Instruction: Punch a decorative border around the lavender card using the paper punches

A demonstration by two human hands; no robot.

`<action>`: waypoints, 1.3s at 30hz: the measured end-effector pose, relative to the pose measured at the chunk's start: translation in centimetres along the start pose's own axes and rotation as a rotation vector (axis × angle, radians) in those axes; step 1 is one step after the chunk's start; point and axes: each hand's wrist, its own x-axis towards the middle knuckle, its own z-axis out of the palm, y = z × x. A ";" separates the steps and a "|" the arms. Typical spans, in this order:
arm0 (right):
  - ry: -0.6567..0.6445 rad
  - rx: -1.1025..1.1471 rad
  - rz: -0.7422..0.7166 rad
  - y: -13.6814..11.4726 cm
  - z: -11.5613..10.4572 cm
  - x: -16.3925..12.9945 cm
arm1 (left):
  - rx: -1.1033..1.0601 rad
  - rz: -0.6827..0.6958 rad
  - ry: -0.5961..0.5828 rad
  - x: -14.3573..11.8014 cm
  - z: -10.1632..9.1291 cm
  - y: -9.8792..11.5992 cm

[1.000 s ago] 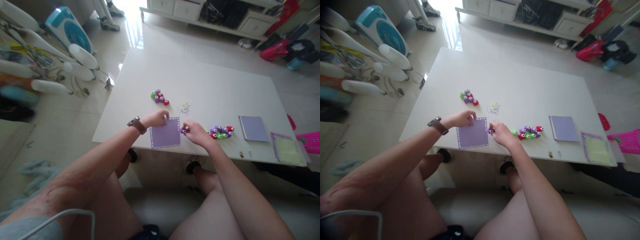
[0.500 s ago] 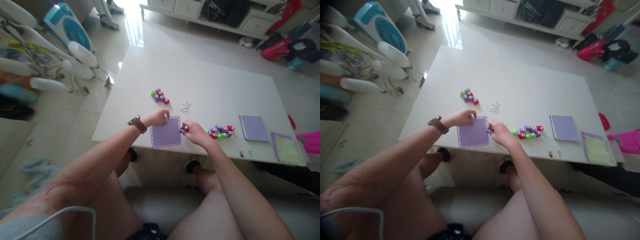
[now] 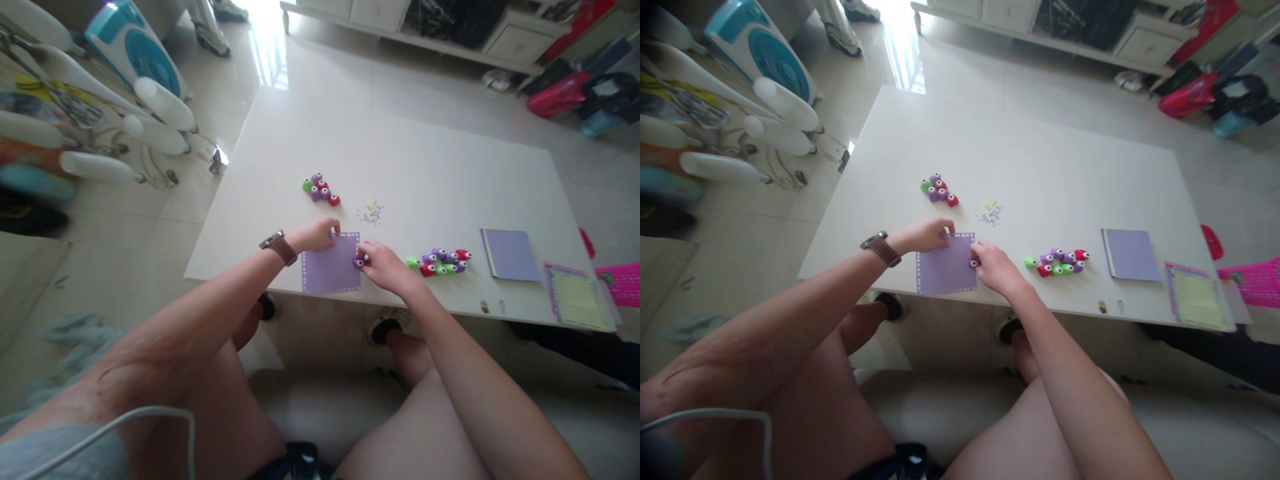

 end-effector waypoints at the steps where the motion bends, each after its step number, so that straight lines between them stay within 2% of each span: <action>1: -0.003 -0.016 0.004 -0.2 0.0 0.0 | 0.013 0.001 0.007 0.1 0.1 -0.1; 14: -0.068 -0.156 0.060 -0.6 1.0 0.4 | 0.120 0.046 0.088 0.9 2.1 -1.0; 25: -0.082 -0.126 0.086 -0.8 0.8 0.4 | 0.163 0.034 0.125 0.4 2.8 -0.3; 30: -0.078 -0.126 0.084 -0.9 0.7 0.4 | 0.278 0.036 0.220 -0.5 2.4 0.8; 35: -0.075 -0.130 0.079 -0.9 0.8 0.4 | 0.224 0.036 0.057 -0.7 3.0 1.0; 39: -0.073 -0.132 0.073 -0.9 0.7 0.4 | 0.248 0.055 -0.008 -0.3 3.5 0.9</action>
